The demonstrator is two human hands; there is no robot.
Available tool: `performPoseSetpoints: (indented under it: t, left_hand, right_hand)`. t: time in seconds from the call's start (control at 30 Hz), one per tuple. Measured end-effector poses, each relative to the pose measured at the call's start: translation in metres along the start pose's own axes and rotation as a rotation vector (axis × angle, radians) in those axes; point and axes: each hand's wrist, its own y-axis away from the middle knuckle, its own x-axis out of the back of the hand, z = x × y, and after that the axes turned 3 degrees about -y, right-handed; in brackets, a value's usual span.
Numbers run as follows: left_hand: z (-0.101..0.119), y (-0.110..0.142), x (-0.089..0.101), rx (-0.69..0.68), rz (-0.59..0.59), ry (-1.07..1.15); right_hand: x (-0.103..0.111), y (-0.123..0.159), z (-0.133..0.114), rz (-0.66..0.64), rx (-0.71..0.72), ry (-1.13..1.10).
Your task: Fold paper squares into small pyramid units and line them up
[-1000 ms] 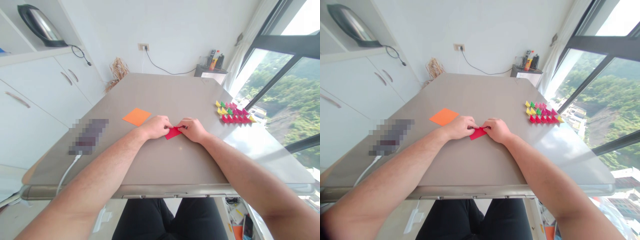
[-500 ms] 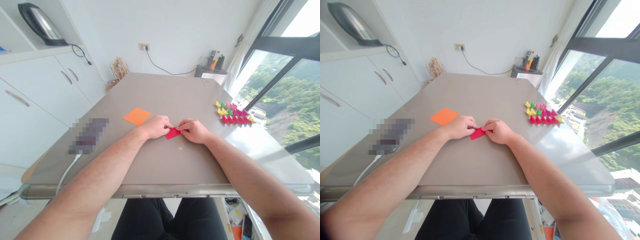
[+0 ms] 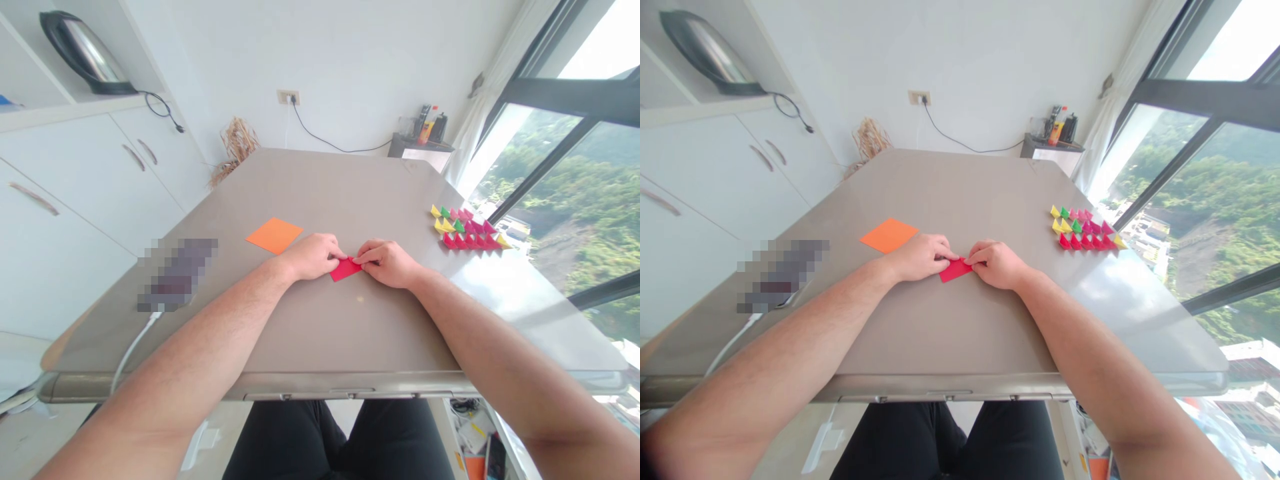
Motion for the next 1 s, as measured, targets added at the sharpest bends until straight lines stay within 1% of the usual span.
performPoseSetpoints:
  t: [0.6, 0.8, 1.0]
  left_hand:
    - [-0.0045, 0.0005, -0.0051, 0.009, 0.017, -0.008]
    - [0.0001, 0.0029, -0.0028, -0.007, 0.044, -0.011]
    - [0.0033, 0.0040, -0.0023, -0.015, -0.008, -0.085]
  right_hand:
    - [0.0000, -0.0002, 0.0028, -0.019, -0.023, -0.019]
    - [0.0000, -0.0010, 0.0018, -0.018, -0.014, -0.028]
    - [0.0008, -0.0017, 0.0011, -0.020, -0.021, -0.039]
